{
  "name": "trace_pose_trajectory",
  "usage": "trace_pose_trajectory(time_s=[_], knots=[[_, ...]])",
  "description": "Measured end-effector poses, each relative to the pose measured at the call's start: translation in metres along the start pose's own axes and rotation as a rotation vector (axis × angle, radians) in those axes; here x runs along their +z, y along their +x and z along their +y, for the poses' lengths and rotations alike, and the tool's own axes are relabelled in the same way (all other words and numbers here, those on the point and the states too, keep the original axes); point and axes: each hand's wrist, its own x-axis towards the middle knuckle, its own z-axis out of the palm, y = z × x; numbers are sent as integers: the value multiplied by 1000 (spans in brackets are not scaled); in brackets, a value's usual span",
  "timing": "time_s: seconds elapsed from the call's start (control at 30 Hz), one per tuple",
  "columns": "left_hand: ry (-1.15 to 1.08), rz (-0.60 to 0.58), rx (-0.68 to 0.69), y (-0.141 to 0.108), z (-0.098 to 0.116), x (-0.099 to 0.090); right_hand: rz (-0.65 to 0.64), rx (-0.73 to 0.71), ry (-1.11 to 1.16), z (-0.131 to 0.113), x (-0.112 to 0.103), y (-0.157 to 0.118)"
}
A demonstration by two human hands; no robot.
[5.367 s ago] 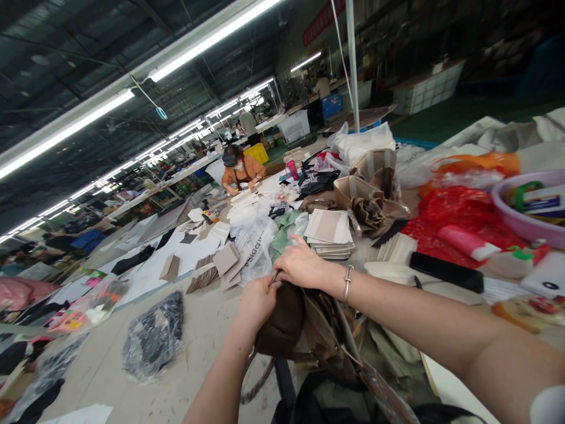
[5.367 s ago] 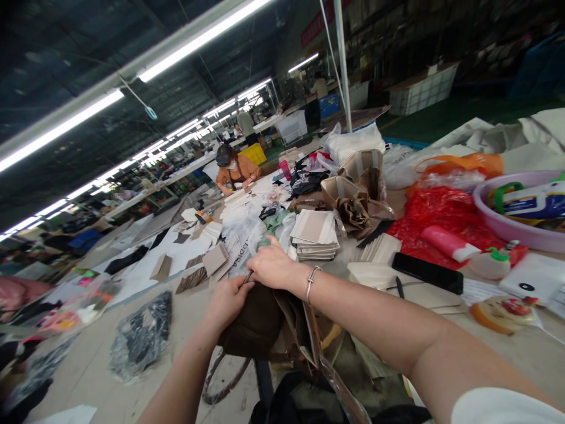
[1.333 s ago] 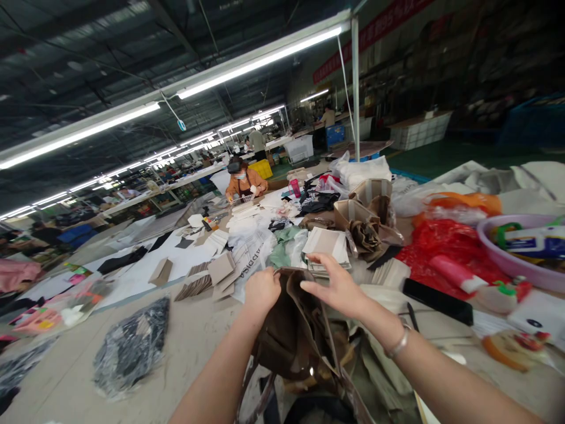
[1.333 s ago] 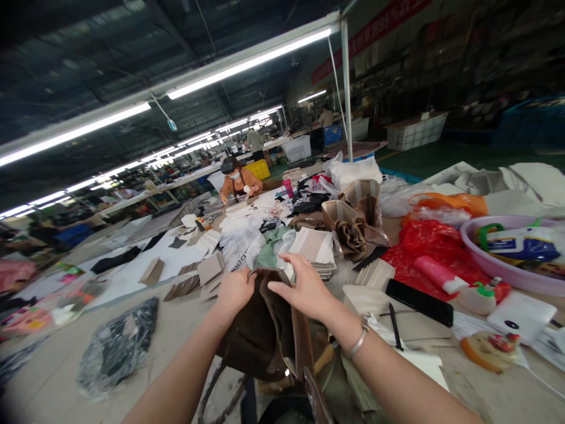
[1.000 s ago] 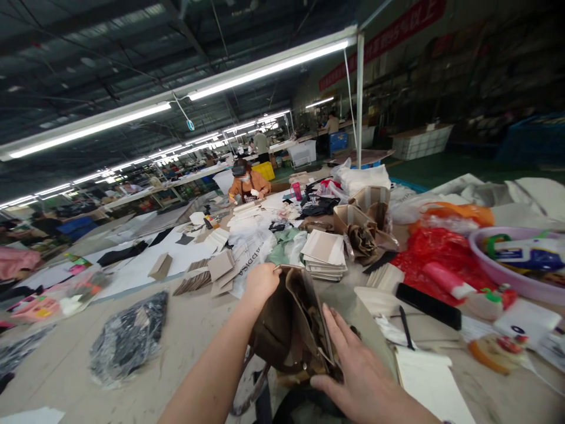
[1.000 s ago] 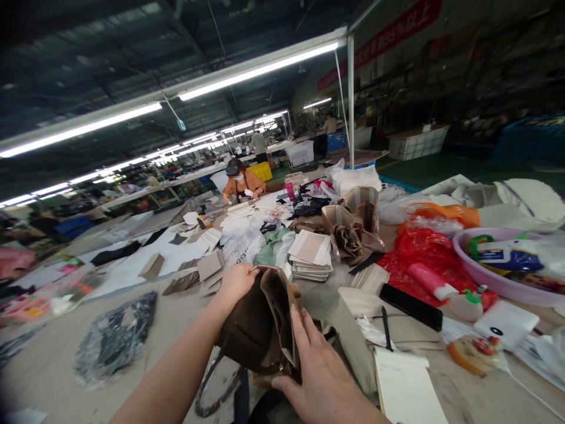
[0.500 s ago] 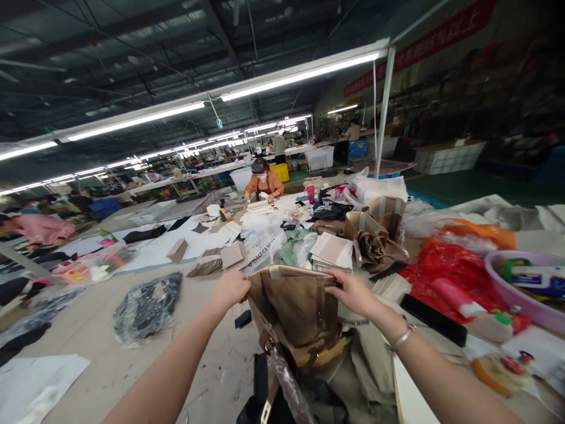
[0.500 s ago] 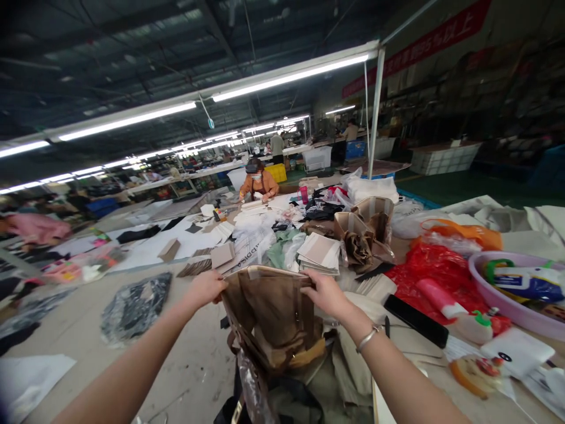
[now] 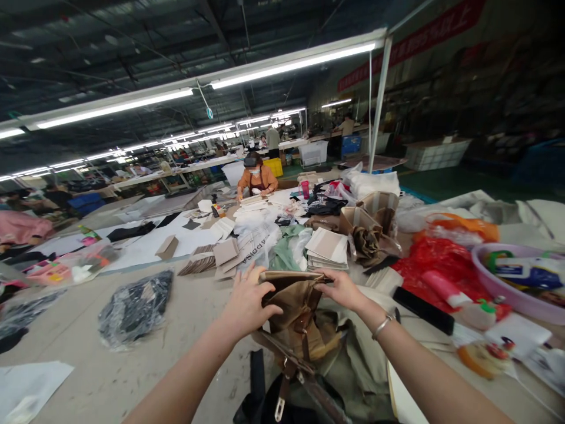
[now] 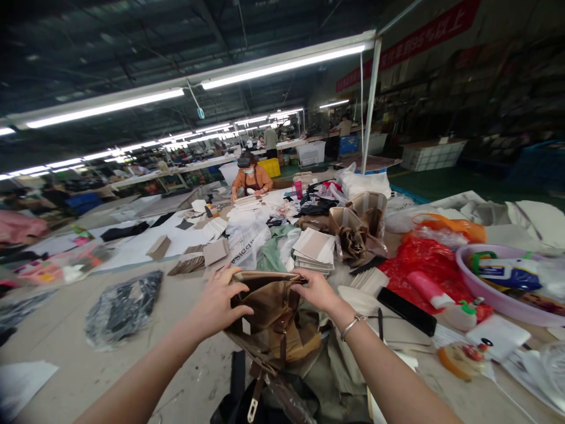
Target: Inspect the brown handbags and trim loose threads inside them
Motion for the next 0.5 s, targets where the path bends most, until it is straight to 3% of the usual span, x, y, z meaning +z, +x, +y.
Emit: trace_pose_trajectory(time_s=[0.2,0.37,0.5], knots=[[31,-30,96,26,-4,8,-97,-7,102,-7,-7,4],[-18,-97,173,39,-16,9,-47,-68,21,-2,-2,12],[-8,-49,135,43,-24,18,-14,-137,-98,-1,3,14]])
